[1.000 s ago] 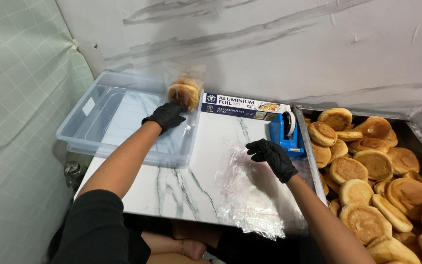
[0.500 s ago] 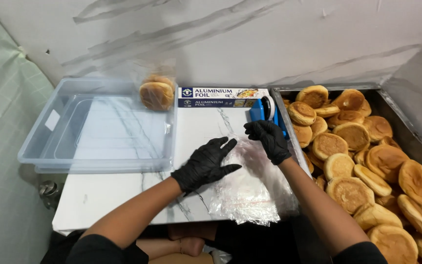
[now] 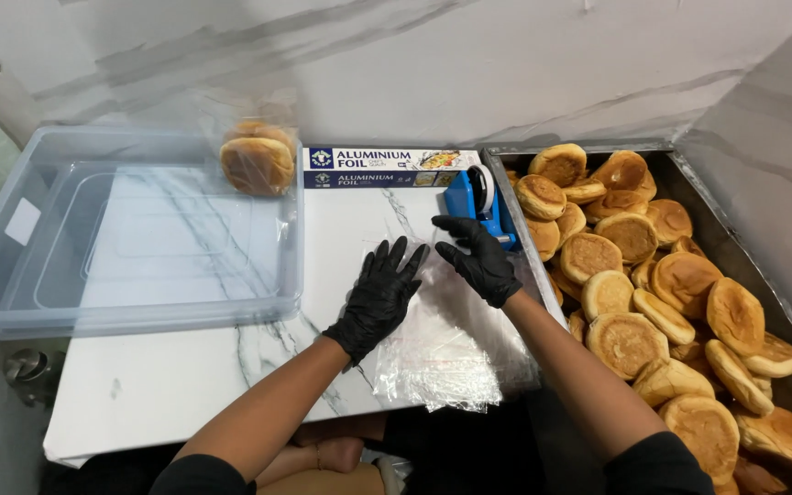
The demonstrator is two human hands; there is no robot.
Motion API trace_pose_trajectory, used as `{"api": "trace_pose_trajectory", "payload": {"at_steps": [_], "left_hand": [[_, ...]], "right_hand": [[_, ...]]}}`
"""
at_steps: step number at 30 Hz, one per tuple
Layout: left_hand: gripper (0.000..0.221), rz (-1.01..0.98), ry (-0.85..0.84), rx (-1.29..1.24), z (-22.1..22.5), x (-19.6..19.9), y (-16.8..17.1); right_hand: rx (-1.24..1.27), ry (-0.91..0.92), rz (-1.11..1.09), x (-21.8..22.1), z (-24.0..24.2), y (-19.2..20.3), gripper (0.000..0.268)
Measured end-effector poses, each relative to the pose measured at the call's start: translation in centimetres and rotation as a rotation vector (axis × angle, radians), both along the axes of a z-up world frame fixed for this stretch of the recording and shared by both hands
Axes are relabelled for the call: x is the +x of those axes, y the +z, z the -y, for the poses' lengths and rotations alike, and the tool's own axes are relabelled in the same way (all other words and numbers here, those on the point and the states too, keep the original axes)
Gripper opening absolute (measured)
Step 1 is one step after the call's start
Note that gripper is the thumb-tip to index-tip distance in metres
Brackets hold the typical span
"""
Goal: Packaging individual buns into plastic bags and sealing them with a tape dispenser.
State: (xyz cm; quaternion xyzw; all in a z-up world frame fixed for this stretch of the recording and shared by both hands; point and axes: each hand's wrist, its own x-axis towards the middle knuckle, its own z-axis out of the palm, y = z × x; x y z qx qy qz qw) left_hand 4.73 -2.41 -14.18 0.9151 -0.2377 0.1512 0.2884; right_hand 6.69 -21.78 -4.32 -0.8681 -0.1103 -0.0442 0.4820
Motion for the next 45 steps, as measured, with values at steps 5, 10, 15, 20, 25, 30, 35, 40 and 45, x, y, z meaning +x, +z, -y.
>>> {"api": "trace_pose_trajectory", "payload": {"at_steps": [5,10,15,20,25,30,35,40,45], "left_hand": [[0.052,0.009,-0.015,-0.425,-1.1,-1.3,4.1],[0.051,0.034,-0.091,-0.683,-0.7,-1.7,5.3],[0.053,-0.067,-0.065,-1.102,-0.8,-1.4,6.4],[0.090,-0.117,0.015,-1.253,-1.6,0.1,4.5],[0.094,0.127,0.158,-1.167,-1.3,0.2,4.9],[0.111,-0.208,0.060,-1.261,-1.2,-1.2,6.3],[0.090,-0.680,-0.158,-1.539,-0.7,-0.2,4.0],[0.062,-0.764,-0.236,-1.543,-1.1,-0.2,4.1],[0.039,-0.533,-0.089,-1.429,-1.5,-0.3,5.9]], "right_hand": [[0.099,-0.040,0.038,-0.8,-1.4,1.8,0.066],[0.379,-0.017,-0.079,1.8,0.2,-1.3,0.042],[0.284,-0.012,-0.056,2.3,1.3,-2.3,0.013],[0.425,-0.009,-0.094,2.8,2.2,-3.0,0.015],[0.337,-0.130,-0.108,2.9,2.3,-2.7,0.019],[0.470,-0.340,-0.075,2.7,1.0,-0.7,0.023],[0.545,-0.265,0.046,3.1,2.6,-2.3,0.021],[0.612,-0.189,0.008,2.0,1.4,-0.9,0.024],[0.687,0.023,-0.129,0.9,-0.2,0.9,0.047]]}}
